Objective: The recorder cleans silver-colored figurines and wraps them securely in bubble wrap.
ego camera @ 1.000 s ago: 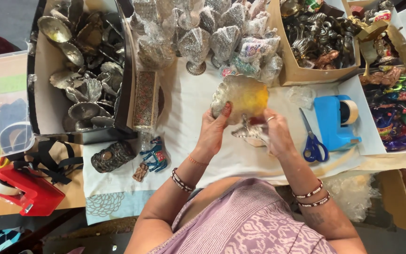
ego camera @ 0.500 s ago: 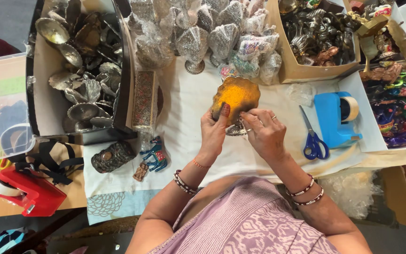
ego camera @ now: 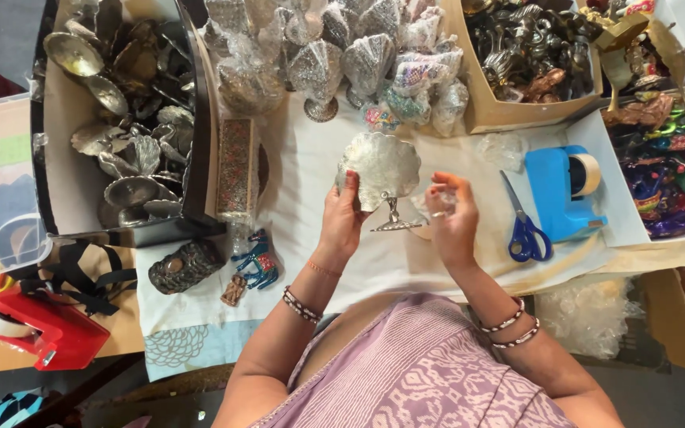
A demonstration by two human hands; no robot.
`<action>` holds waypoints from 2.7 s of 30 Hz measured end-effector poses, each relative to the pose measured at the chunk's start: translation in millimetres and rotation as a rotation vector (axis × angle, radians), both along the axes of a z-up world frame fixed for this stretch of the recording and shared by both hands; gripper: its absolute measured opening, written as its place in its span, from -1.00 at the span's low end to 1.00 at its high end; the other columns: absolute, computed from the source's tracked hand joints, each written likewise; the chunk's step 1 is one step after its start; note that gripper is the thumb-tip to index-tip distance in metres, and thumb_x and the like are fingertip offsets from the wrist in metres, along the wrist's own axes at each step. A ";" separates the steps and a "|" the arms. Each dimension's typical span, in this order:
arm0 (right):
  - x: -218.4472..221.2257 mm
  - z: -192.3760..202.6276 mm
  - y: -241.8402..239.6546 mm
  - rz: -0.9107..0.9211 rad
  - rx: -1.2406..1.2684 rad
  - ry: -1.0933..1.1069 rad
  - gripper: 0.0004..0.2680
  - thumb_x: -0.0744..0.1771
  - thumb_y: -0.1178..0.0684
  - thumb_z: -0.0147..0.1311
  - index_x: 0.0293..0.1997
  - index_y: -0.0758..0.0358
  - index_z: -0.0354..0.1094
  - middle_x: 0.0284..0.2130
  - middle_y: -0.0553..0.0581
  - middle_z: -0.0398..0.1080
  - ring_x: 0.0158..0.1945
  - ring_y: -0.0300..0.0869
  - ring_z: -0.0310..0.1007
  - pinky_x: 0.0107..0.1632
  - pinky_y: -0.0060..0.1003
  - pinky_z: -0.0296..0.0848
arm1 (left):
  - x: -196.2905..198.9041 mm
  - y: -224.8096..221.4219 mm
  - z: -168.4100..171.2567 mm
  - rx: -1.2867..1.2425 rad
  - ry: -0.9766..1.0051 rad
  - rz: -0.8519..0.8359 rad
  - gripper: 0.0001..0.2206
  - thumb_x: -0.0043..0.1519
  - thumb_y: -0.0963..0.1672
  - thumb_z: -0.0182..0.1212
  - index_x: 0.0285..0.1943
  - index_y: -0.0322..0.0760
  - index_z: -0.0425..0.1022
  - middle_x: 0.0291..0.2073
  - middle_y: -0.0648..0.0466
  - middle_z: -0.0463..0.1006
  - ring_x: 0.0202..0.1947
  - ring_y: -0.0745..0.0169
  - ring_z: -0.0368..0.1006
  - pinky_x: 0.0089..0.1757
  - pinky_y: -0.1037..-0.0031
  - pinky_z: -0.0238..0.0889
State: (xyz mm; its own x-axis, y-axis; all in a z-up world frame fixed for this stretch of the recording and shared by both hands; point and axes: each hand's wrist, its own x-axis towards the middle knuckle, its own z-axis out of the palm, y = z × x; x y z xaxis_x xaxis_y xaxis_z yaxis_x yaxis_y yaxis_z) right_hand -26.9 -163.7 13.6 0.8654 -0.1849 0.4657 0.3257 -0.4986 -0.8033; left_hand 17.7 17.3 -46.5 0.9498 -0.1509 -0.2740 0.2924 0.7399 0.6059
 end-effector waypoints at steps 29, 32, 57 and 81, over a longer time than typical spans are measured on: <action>47.0 -128.5 -12.0 0.065 -0.107 0.593 -0.81 0.31 0.09 0.18 -0.01 0.26 0.51 -0.26 0.16 0.59 -0.23 -0.15 0.57 -0.13 -0.23 0.51 | 29.6 17.0 -75.7 0.405 0.140 -0.213 -0.46 0.35 0.09 -0.05 0.47 -0.15 0.23 0.27 0.12 0.39 0.19 0.32 0.32 0.08 0.28 0.27; 42.9 -135.6 1.1 0.020 -0.336 0.553 -0.81 0.30 0.05 0.20 -0.02 0.18 0.53 -0.24 0.21 0.58 -0.20 -0.03 0.58 -0.13 -0.14 0.49 | 34.5 12.0 -113.7 0.657 0.135 -0.147 -0.49 0.34 0.02 0.06 0.43 -0.28 0.28 0.24 0.04 0.44 0.21 0.27 0.32 0.11 0.35 0.22; -9.8 -182.4 -129.5 -0.056 -0.808 0.371 -0.81 0.37 0.01 0.15 0.11 -0.03 0.45 0.19 -0.05 0.37 0.32 0.02 0.31 0.30 -0.04 0.38 | 32.0 47.5 -255.1 0.596 -0.109 0.023 -0.80 0.34 -0.20 0.19 0.09 -0.46 0.52 -0.16 0.11 0.60 -0.16 0.42 0.46 -0.10 0.59 0.35; -110.4 167.8 -202.0 0.159 0.207 0.018 -0.76 0.48 0.06 -0.02 0.23 0.45 0.26 0.14 0.23 0.36 0.00 -0.21 0.44 0.08 -0.27 0.49 | -35.4 -118.0 -34.8 1.279 -0.508 0.348 -0.76 0.24 -0.21 0.30 0.08 -0.27 0.56 -0.04 -0.03 0.58 -0.02 0.07 0.48 0.02 0.33 0.35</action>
State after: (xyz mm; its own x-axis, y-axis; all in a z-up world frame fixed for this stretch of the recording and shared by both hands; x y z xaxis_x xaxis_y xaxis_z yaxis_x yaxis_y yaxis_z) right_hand -137.3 -365.6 181.4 0.8992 -0.1357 0.4160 0.3714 -0.2663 -0.8895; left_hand -17.7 -100.7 -81.3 0.9214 0.1957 0.3358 -0.2370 -0.4017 0.8846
